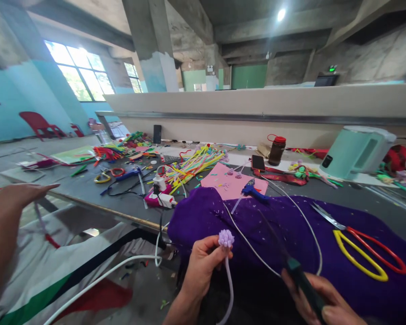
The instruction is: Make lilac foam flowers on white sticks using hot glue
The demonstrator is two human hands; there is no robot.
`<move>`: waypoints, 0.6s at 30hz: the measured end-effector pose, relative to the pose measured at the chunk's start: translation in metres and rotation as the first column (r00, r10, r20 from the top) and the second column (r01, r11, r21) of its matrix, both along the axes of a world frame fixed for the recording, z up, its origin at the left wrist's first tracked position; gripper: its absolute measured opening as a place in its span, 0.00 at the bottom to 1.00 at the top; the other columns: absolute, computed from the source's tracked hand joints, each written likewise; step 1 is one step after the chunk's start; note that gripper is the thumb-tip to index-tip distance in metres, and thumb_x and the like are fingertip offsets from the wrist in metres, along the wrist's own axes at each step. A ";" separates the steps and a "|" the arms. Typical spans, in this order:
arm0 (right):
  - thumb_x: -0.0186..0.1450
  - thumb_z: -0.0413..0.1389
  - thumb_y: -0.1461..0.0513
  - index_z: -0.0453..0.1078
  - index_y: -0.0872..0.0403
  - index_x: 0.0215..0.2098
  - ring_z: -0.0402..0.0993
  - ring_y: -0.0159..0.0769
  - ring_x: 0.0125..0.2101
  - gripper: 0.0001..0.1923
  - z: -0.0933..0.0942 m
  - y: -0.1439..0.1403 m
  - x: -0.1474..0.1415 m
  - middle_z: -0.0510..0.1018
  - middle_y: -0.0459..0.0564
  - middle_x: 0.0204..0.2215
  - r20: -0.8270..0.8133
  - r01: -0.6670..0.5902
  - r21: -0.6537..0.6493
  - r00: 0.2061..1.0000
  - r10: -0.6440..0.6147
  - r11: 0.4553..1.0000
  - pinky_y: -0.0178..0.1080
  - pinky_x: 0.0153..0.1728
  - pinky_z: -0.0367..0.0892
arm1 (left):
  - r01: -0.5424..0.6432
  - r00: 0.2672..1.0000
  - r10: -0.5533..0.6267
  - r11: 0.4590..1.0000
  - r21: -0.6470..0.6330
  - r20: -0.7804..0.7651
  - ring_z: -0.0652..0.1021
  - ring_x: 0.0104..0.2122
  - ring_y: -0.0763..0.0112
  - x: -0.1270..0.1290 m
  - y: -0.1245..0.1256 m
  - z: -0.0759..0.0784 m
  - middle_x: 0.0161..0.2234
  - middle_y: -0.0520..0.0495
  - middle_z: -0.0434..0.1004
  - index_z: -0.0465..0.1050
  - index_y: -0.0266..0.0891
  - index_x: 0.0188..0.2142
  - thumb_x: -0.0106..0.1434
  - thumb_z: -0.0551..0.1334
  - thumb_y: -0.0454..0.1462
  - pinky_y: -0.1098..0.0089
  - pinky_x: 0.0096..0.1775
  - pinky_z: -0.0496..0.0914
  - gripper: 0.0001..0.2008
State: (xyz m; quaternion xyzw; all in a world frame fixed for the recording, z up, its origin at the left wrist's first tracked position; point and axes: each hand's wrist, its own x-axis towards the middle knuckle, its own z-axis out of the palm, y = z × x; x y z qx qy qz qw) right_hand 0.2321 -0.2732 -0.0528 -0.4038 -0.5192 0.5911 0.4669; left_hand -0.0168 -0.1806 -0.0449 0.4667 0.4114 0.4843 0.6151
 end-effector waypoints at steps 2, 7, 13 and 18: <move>0.44 0.53 0.39 0.71 0.46 0.28 0.68 0.43 0.19 0.24 -0.006 0.005 -0.011 0.65 0.48 0.14 -0.050 -0.003 0.059 0.999 0.006 0.998 0.48 0.31 0.65 | 0.000 1.000 0.000 1.000 0.006 0.004 0.66 0.18 0.78 0.000 -0.001 0.001 0.19 0.46 0.74 0.76 0.33 0.26 0.50 0.66 0.40 0.77 0.19 0.56 0.10; 0.43 0.52 0.37 0.71 0.45 0.31 0.71 0.49 0.29 0.27 -0.006 0.010 -0.019 0.72 0.52 0.22 -0.036 0.035 0.098 0.999 -0.032 0.995 0.47 0.31 0.66 | -0.017 0.995 0.019 1.000 -0.022 0.096 0.66 0.17 0.78 0.001 0.000 0.003 0.19 0.46 0.75 0.77 0.34 0.26 0.48 0.67 0.40 0.77 0.19 0.55 0.10; 0.41 0.54 0.38 0.71 0.42 0.33 0.70 0.53 0.40 0.27 -0.011 0.007 -0.012 0.74 0.52 0.38 0.007 0.044 0.121 0.999 -0.045 0.992 0.48 0.35 0.67 | -0.011 0.991 0.020 0.998 -0.069 0.130 0.66 0.16 0.78 0.003 0.003 0.006 0.18 0.47 0.74 0.76 0.34 0.24 0.45 0.69 0.42 0.77 0.17 0.55 0.12; 0.47 0.57 0.45 0.73 0.47 0.28 0.67 0.58 0.45 0.17 -0.017 0.010 -0.012 0.74 0.54 0.40 0.189 0.131 0.214 0.967 -0.172 0.968 0.52 0.40 0.64 | -0.040 0.987 0.052 0.996 -0.081 0.150 0.68 0.17 0.77 0.001 0.005 0.010 0.19 0.47 0.75 0.76 0.34 0.25 0.46 0.68 0.41 0.77 0.18 0.56 0.11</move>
